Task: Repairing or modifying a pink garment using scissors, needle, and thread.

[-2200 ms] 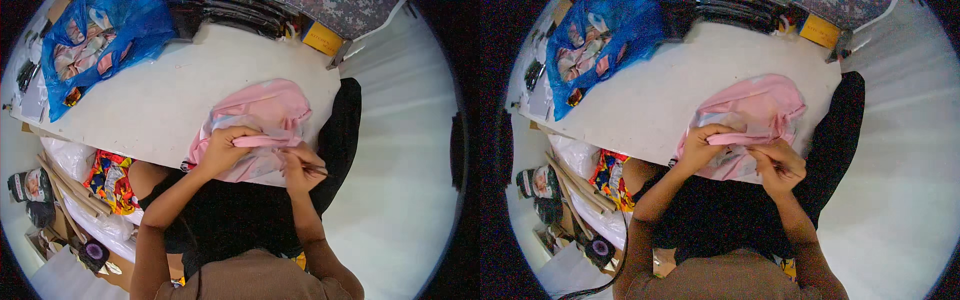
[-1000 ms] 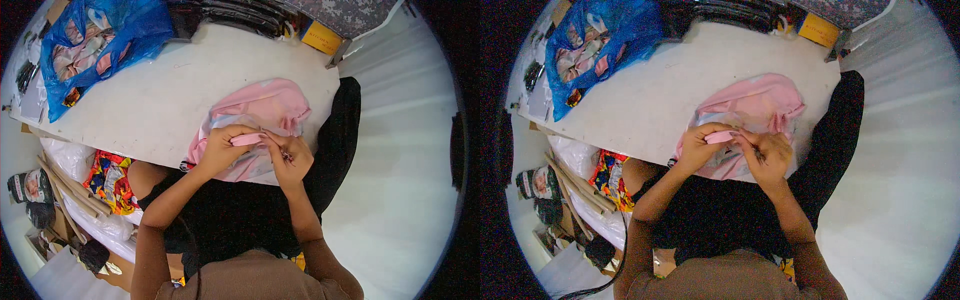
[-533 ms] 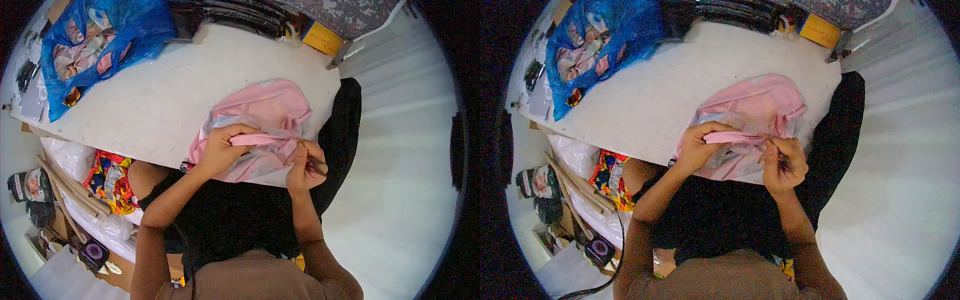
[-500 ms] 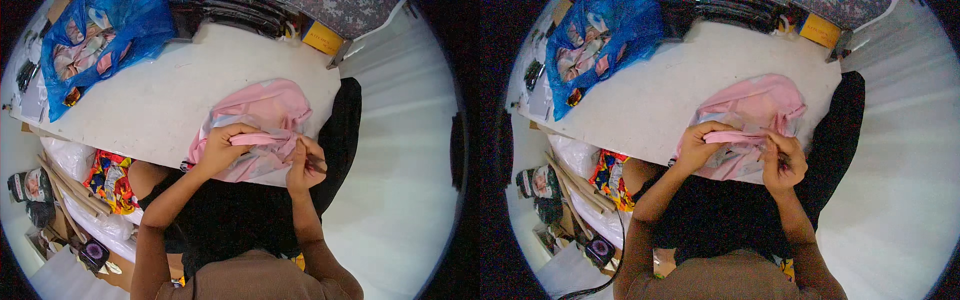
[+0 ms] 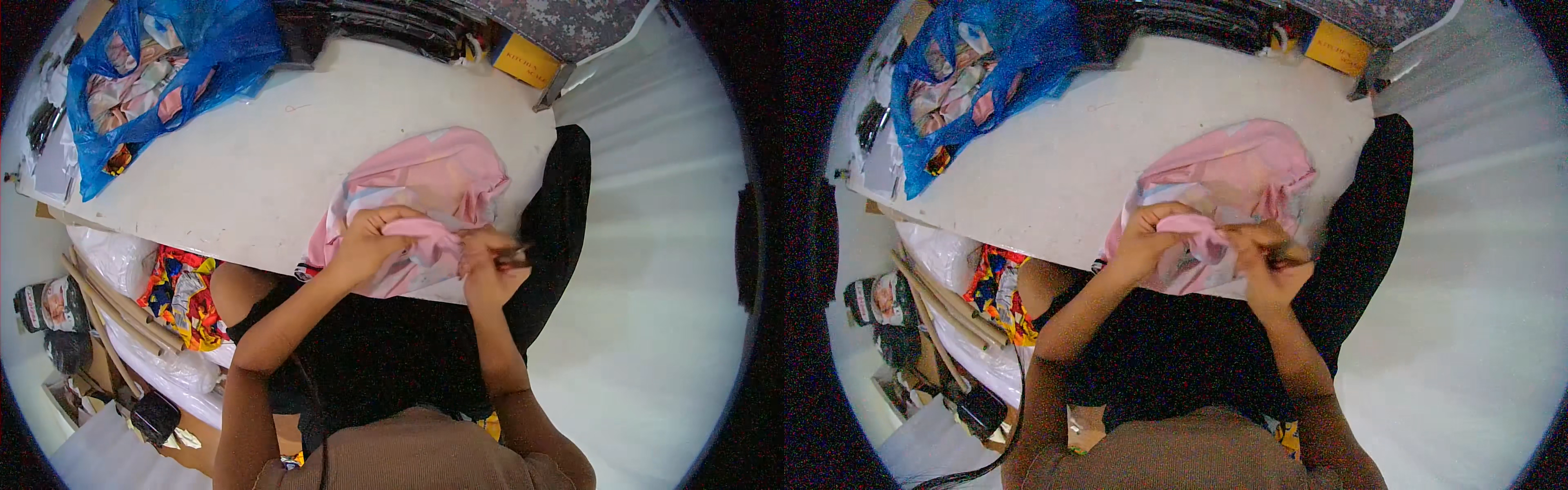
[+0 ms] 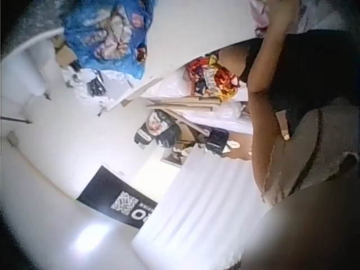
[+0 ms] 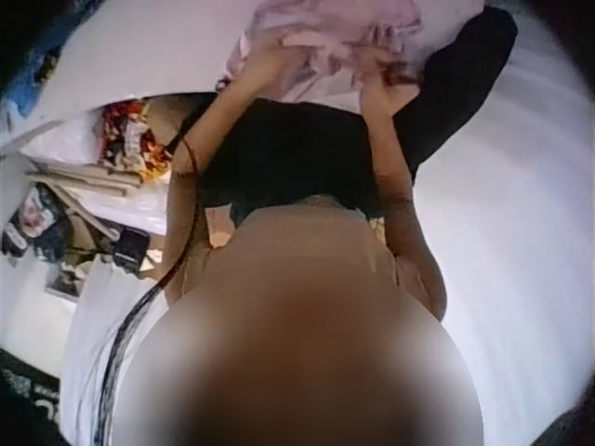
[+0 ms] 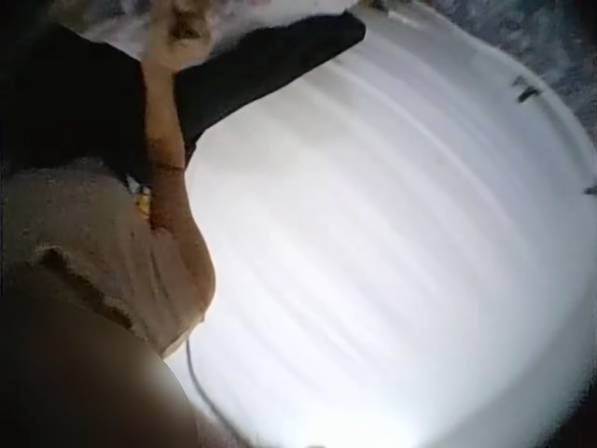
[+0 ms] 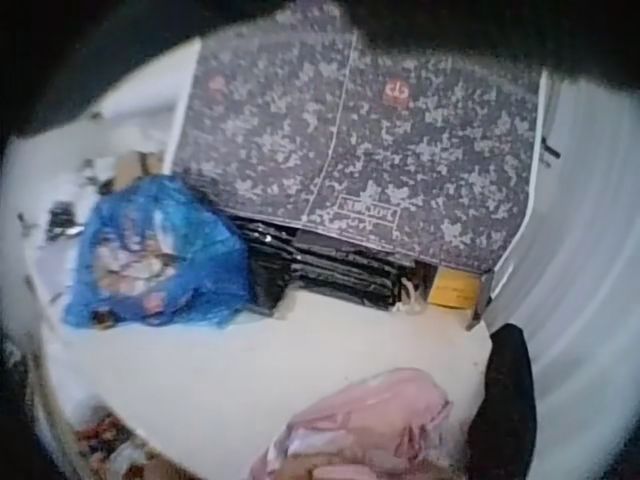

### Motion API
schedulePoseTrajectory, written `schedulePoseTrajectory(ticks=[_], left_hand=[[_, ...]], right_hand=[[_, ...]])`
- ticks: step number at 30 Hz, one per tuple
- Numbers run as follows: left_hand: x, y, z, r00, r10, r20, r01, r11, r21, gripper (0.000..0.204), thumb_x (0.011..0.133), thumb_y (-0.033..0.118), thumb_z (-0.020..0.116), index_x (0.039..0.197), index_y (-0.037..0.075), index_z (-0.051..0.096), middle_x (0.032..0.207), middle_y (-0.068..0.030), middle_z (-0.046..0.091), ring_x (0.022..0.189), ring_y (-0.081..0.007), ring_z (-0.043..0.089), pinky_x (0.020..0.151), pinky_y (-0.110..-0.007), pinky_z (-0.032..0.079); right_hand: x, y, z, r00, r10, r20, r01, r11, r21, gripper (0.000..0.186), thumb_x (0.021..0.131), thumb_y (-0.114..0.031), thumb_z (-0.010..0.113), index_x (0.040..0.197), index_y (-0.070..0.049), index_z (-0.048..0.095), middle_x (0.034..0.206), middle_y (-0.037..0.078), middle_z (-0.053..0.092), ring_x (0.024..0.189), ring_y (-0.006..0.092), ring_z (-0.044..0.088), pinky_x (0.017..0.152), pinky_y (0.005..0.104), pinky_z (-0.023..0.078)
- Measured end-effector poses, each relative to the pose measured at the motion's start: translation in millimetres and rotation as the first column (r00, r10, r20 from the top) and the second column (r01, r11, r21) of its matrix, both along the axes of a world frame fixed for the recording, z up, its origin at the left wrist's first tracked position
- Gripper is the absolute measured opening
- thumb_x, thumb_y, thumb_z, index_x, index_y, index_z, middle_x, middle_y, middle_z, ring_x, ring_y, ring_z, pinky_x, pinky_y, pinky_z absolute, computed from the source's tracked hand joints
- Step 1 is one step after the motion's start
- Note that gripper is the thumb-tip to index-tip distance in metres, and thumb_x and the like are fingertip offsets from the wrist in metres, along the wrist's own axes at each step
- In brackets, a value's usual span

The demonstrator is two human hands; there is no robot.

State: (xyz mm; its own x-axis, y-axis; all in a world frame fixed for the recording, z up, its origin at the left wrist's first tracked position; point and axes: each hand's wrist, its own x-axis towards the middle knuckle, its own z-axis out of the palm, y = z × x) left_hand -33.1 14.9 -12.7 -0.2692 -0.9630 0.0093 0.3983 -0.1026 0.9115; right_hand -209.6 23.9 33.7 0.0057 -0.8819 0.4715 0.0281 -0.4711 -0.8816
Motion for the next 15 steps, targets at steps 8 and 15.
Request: schedulePoseTrajectory(ticks=[8, 15], left_hand=[[6, -1, 3, 0.998, 0.067, 0.013, -0.065, 0.995, -0.073, 0.024, 0.075, -0.007, 0.058, 0.099, -0.002, 0.062, 0.097, -0.0079, 0.065, 0.09, -0.0133, 0.06, 0.081, -0.025, 0.047], [3, 2, 6, 0.995, 0.1, 0.02, -0.097, 0.99, -0.103, 0.029, 0.073, -0.01, 0.059, 0.101, -0.001, 0.063, 0.097, -0.0044, 0.065, 0.085, -0.0084, 0.059, 0.075, -0.022, 0.047]], right_hand=[[-9, -8, -5, 0.98, -0.027, 0.197, 0.003, 0.993, 0.118, 0.004, 0.084, 0.003, 0.054, 0.081, 0.004, 0.055, 0.056, 0.005, 0.05, 0.044, 0.0103, 0.044, 0.042, 0.0208, 0.035], [9, -4, 7, 0.951, -0.029, -0.308, 0.069, 0.99, 0.12, 0.007, 0.078, 0.005, 0.064, 0.085, 0.006, 0.064, 0.061, 0.004, 0.056, 0.047, 0.0072, 0.047, 0.043, 0.019, 0.034]])
